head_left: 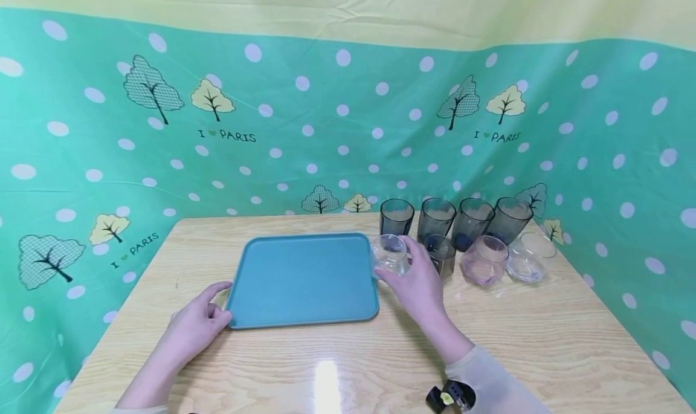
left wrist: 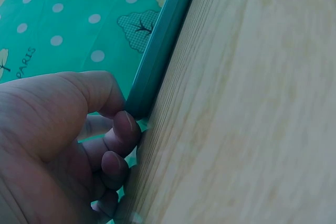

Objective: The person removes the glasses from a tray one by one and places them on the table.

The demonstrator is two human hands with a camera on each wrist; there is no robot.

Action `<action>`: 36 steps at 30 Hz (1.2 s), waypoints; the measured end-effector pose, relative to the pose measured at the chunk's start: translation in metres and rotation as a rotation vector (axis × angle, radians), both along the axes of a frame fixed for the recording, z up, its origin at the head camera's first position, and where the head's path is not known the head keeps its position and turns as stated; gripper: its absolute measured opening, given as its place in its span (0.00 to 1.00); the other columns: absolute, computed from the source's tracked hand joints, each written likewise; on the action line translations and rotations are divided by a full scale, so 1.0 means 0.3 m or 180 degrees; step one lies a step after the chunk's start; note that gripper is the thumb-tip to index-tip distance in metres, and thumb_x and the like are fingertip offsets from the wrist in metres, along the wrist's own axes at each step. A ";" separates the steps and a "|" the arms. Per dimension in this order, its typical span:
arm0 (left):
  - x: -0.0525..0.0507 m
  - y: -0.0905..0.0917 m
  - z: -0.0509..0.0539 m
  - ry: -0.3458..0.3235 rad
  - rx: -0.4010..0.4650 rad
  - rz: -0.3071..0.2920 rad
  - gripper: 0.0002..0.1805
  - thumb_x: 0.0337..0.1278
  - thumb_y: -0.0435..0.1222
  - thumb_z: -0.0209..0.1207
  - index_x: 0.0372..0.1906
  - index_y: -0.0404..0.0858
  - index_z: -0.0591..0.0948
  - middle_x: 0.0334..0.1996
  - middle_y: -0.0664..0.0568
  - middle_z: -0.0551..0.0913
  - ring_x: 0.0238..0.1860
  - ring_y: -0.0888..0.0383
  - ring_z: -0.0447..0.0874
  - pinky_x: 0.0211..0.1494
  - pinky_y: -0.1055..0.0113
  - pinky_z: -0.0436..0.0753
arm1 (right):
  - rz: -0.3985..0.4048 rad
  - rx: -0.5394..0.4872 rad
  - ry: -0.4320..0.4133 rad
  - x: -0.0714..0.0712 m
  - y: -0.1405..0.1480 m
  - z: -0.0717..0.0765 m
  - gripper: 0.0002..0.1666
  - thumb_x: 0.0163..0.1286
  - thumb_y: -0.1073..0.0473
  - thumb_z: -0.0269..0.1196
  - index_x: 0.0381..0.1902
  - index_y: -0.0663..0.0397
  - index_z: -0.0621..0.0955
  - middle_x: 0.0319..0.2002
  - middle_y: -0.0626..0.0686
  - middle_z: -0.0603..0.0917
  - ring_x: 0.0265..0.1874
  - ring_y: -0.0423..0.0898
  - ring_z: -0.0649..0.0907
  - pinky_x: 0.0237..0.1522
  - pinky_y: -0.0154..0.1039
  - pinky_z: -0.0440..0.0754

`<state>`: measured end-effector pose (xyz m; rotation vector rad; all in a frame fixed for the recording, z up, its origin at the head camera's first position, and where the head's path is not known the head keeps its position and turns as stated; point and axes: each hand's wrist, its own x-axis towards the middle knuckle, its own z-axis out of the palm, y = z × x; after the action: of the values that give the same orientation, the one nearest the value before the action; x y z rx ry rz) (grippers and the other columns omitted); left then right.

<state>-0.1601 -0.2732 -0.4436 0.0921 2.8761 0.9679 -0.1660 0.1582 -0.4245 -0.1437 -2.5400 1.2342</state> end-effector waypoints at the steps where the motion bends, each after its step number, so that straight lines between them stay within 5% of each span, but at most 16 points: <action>1: -0.001 0.001 0.000 -0.0004 -0.0002 0.0002 0.39 0.69 0.35 0.62 0.83 0.37 0.67 0.25 0.58 0.82 0.27 0.57 0.75 0.38 0.58 0.70 | -0.0015 0.0025 -0.0004 0.000 0.002 -0.002 0.53 0.61 0.46 0.84 0.79 0.52 0.74 0.70 0.58 0.79 0.66 0.64 0.82 0.63 0.64 0.79; 19: -0.013 -0.006 -0.010 -0.0026 0.0038 0.0013 0.41 0.67 0.36 0.62 0.84 0.36 0.66 0.25 0.58 0.83 0.28 0.57 0.75 0.36 0.59 0.70 | 0.0020 0.0154 -0.0101 -0.013 0.015 -0.018 0.54 0.66 0.52 0.81 0.84 0.55 0.68 0.78 0.65 0.73 0.73 0.69 0.76 0.71 0.68 0.73; 36: -0.018 -0.006 -0.018 -0.0001 0.0024 -0.0040 0.40 0.67 0.35 0.62 0.83 0.35 0.66 0.25 0.58 0.81 0.28 0.57 0.75 0.39 0.59 0.72 | 0.0123 0.0164 0.0175 -0.003 0.010 -0.016 0.54 0.69 0.59 0.79 0.86 0.54 0.65 0.83 0.61 0.66 0.77 0.66 0.72 0.73 0.67 0.71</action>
<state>-0.1655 -0.2749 -0.4491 0.1104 2.8683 0.9766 -0.1668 0.1612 -0.4294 -0.0485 -2.5359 1.1692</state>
